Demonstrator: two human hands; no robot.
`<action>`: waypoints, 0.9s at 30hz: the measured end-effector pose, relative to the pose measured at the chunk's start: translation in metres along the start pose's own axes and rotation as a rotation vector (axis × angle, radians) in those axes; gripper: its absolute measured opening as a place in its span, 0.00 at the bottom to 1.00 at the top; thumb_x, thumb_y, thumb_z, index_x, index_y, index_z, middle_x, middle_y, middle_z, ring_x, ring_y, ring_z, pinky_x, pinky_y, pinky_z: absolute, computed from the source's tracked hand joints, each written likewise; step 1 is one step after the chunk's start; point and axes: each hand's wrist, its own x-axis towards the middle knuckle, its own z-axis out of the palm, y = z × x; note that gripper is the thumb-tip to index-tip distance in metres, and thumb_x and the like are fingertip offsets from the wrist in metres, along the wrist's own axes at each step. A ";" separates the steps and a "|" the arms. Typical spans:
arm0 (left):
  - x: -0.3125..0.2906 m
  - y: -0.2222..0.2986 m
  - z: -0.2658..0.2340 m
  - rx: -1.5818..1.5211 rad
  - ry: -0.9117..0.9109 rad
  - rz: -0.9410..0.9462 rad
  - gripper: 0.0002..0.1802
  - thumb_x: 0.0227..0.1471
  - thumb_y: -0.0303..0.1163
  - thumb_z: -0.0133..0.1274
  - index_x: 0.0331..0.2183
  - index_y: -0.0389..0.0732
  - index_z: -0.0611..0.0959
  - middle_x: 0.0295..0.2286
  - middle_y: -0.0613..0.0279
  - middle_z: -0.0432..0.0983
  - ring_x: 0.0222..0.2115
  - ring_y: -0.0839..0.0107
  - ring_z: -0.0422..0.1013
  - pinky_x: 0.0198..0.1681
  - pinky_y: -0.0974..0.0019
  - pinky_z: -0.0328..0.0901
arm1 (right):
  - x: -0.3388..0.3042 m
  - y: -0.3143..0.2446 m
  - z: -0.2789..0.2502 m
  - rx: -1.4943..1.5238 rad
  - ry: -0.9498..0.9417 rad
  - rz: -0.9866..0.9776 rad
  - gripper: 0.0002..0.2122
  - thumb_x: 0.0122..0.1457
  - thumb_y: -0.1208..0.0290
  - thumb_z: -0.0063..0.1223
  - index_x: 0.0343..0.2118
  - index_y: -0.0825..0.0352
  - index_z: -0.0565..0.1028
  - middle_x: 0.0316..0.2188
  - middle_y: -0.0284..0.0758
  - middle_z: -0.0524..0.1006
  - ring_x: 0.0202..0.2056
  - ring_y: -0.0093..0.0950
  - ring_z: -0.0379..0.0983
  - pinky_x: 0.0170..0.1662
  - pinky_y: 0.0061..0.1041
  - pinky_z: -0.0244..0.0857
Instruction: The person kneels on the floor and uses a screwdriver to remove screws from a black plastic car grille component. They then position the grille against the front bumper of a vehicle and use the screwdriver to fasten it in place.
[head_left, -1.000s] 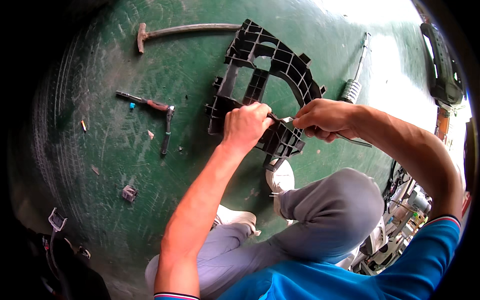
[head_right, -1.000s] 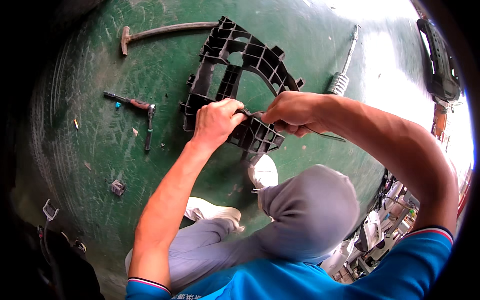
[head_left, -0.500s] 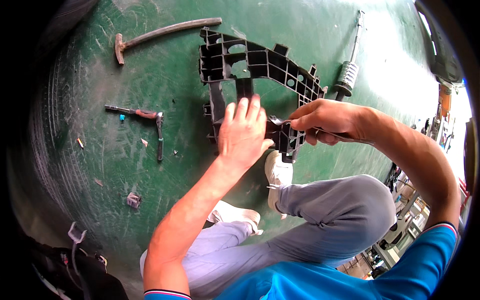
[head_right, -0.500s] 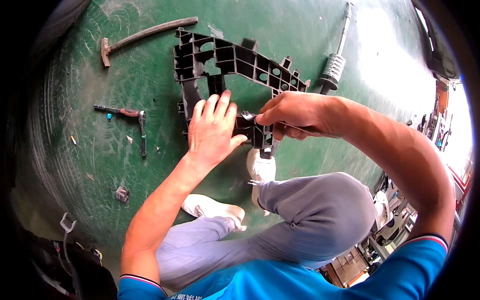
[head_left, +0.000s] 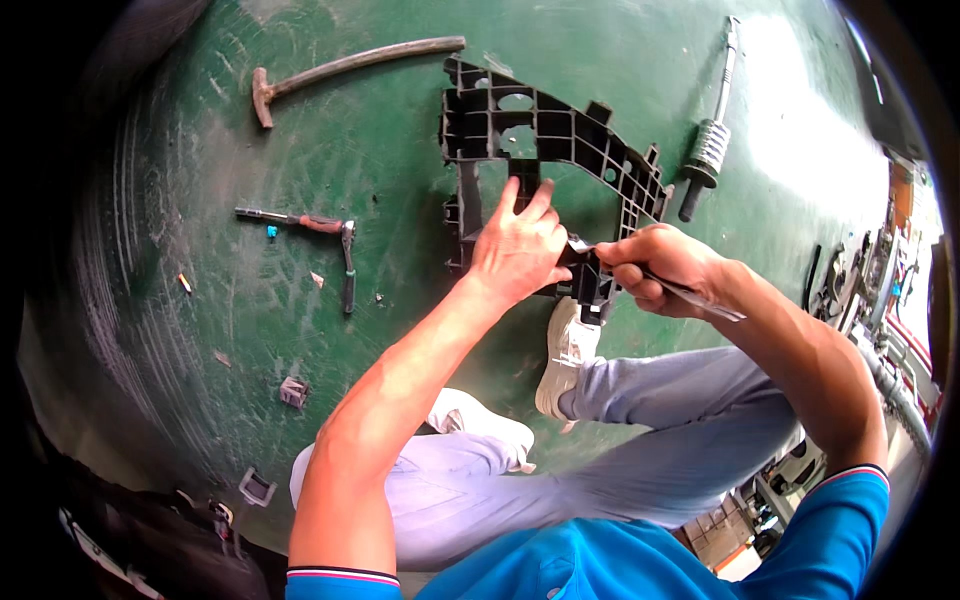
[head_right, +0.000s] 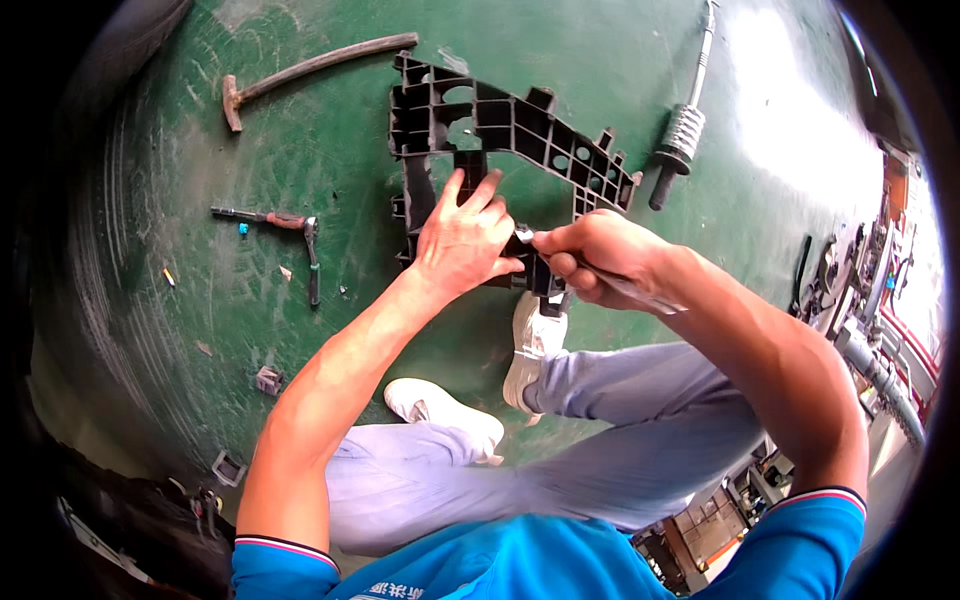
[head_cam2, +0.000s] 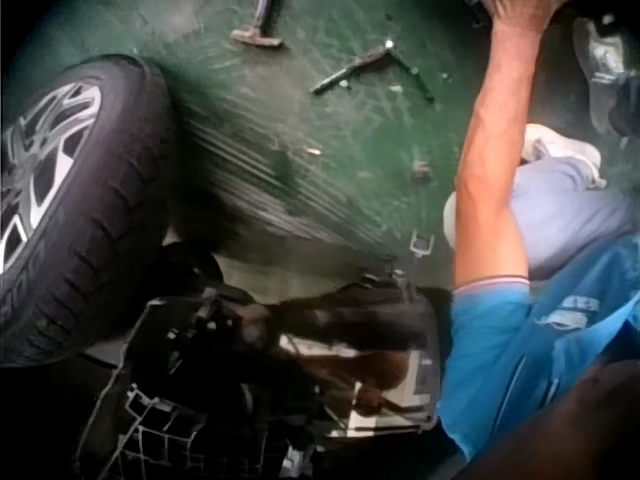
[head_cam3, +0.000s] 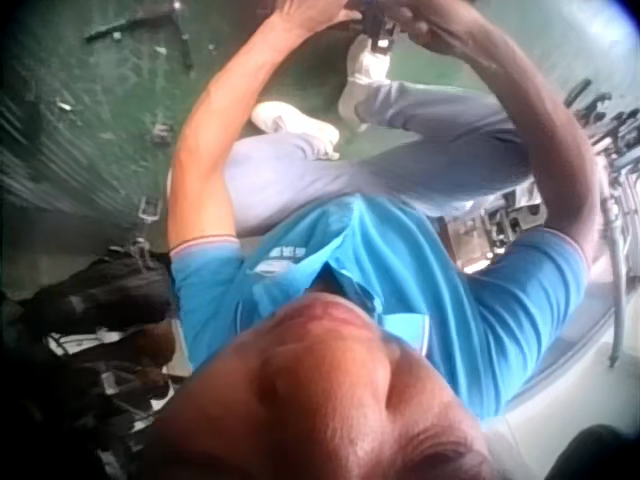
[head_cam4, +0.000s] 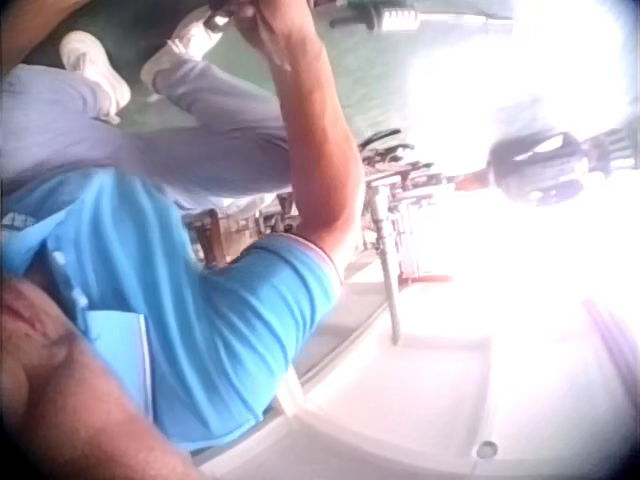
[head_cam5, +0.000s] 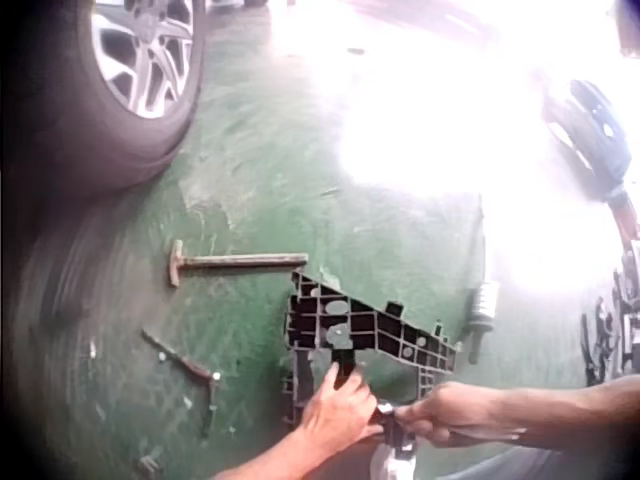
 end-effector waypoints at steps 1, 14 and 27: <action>0.001 0.002 0.001 -0.013 -0.030 -0.010 0.29 0.30 0.56 0.69 0.29 0.40 0.86 0.37 0.60 0.80 0.57 0.59 0.64 0.62 0.38 0.56 | 0.003 0.003 -0.001 0.055 -0.011 0.001 0.09 0.67 0.70 0.48 0.33 0.68 0.76 0.17 0.25 0.69 0.13 0.15 0.59 0.16 0.16 0.52; 0.007 0.005 0.007 0.085 -0.110 -0.040 0.30 0.28 0.59 0.67 0.29 0.45 0.89 0.32 0.67 0.82 0.53 0.66 0.68 0.64 0.41 0.54 | 0.010 0.061 0.021 -0.082 0.191 -0.390 0.09 0.63 0.69 0.55 0.27 0.67 0.74 0.15 0.25 0.70 0.13 0.12 0.59 0.15 0.17 0.48; 0.008 0.002 0.011 0.085 -0.058 -0.068 0.31 0.28 0.60 0.67 0.29 0.44 0.89 0.31 0.67 0.82 0.53 0.66 0.69 0.64 0.42 0.53 | 0.015 0.054 0.013 -0.315 0.245 -0.377 0.13 0.62 0.64 0.58 0.24 0.67 0.75 0.15 0.27 0.69 0.15 0.16 0.61 0.17 0.20 0.51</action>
